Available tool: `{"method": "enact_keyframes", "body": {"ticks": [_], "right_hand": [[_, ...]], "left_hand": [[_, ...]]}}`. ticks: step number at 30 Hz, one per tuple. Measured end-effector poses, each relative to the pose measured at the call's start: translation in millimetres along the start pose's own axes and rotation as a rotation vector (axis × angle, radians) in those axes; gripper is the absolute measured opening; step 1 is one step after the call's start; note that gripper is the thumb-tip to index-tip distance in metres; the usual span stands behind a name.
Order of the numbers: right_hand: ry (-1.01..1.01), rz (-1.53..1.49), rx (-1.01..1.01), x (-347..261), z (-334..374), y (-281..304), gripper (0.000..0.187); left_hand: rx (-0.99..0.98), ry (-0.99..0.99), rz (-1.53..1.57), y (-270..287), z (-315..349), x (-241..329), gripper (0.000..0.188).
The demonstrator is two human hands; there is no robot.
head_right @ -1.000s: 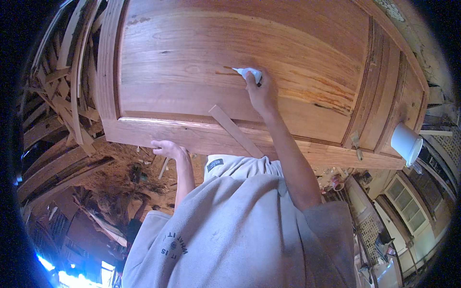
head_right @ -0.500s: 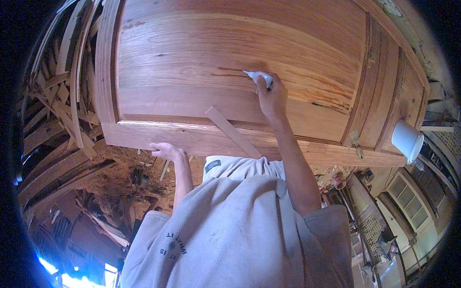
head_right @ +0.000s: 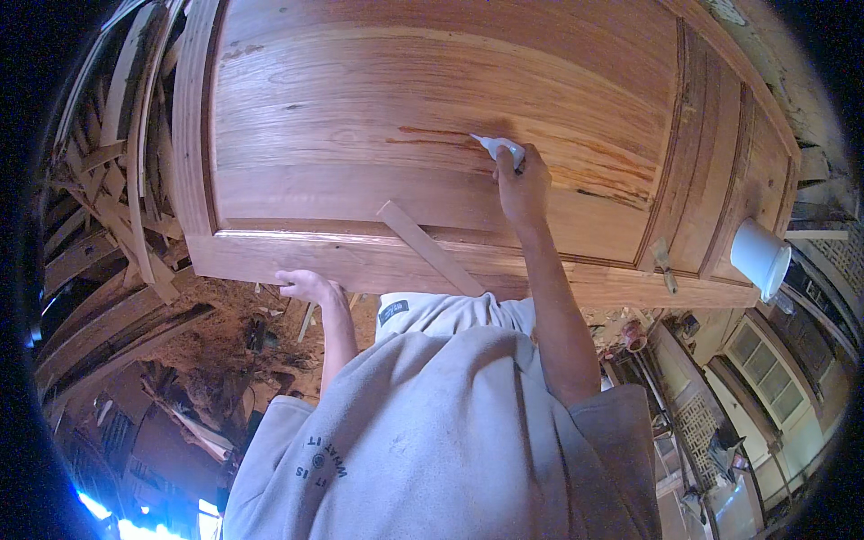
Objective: The person applies a liquid substance from a small bottle onto a large wooden panel, spreading it into a crevice and across the surface with the tip of the bottle.
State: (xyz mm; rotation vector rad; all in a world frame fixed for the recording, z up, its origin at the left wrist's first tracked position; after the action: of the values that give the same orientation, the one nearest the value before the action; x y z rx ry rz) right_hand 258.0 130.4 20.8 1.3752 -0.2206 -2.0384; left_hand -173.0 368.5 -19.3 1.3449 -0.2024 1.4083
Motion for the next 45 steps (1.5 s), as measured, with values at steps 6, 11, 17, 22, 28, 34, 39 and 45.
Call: {"method": "enact_keyframes", "body": {"ticks": [6, 11, 17, 22, 28, 34, 39, 45], "right_hand": [[-0.004, -0.162, 0.042, 19.1, -0.9, 22.2, 0.026], [0.046, -0.192, 0.088, 16.3, -0.3, 35.3, 0.025], [-0.019, -0.201, 0.046, 13.9, -1.7, 30.7, 0.026], [0.039, -0.159, 0.005, 11.3, 0.9, 9.6, 0.026], [0.075, -0.099, 0.038, 4.5, 2.4, 7.8, 0.025], [0.054, -0.092, 0.069, 16.1, 1.5, 19.5, 0.024], [0.057, -0.128, 0.063, 8.9, 2.7, 22.0, 0.024], [0.093, -0.008, 0.108, 4.0, 0.4, 21.9, 0.028]], "left_hand": [[0.018, 0.006, -0.043, 1.2, 1.3, 2.2, 0.064], [0.021, 0.013, -0.077, 1.4, 1.8, 1.7, 0.065], [0.002, 0.000, -0.040, 0.9, 2.3, 3.6, 0.061], [0.016, -0.001, -0.024, 1.6, -0.8, -0.5, 0.061], [-0.006, 0.009, 0.023, -0.4, -2.0, -3.0, 0.063], [-0.007, 0.029, -0.012, 0.7, -3.6, -5.3, 0.066], [-0.011, 0.030, -0.027, 0.7, -3.2, -4.2, 0.070], [-0.029, 0.047, -0.032, -3.0, 18.3, 13.9, 0.076]]}}
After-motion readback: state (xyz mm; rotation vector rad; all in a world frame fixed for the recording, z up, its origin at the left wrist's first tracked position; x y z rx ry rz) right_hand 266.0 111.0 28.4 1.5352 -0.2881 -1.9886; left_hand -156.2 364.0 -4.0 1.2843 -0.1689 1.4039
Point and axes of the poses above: each hand's wrist, its own z-axis away from the middle knuckle, its own y-axis out of the back of the hand, x = y × z, the point moved 9 cm from there along -z, towards the middle knuckle, and after that the axes turned 4 degrees about -z, right-handed, at the moved point
